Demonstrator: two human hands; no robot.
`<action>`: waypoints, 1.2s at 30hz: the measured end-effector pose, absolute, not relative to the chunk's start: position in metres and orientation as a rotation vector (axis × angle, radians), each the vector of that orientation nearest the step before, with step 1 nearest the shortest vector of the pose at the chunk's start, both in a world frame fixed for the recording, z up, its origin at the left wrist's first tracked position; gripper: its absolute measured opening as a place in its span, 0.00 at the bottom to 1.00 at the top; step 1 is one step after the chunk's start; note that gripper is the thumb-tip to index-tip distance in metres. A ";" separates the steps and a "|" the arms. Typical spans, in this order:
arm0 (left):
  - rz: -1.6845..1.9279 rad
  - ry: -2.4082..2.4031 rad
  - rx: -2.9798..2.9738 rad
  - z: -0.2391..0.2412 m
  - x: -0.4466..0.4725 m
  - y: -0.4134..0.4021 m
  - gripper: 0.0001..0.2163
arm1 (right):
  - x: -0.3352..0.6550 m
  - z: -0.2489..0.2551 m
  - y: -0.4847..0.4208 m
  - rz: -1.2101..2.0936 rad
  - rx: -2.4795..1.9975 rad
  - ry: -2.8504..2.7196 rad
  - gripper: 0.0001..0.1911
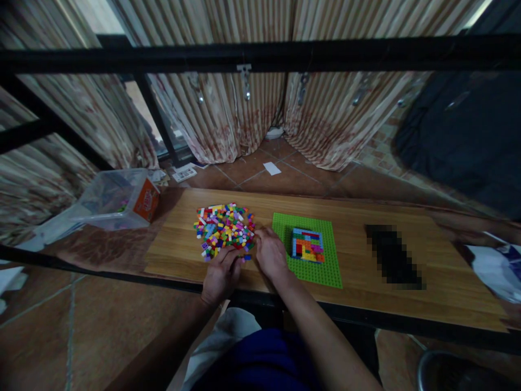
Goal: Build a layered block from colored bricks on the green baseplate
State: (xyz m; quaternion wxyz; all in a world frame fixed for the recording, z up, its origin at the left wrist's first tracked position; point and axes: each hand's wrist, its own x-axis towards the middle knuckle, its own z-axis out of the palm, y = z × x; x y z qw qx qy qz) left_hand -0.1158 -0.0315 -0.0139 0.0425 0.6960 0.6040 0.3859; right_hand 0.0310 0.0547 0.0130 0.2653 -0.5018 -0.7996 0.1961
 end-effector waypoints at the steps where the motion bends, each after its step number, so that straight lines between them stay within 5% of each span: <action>1: 1.181 1.845 2.124 -0.014 -0.116 -0.032 0.10 | 0.029 0.014 0.058 0.524 -1.360 -2.176 0.15; 36: 1.168 1.840 2.143 -0.012 -0.117 -0.032 0.10 | 0.014 0.012 0.081 0.498 -1.428 -2.254 0.10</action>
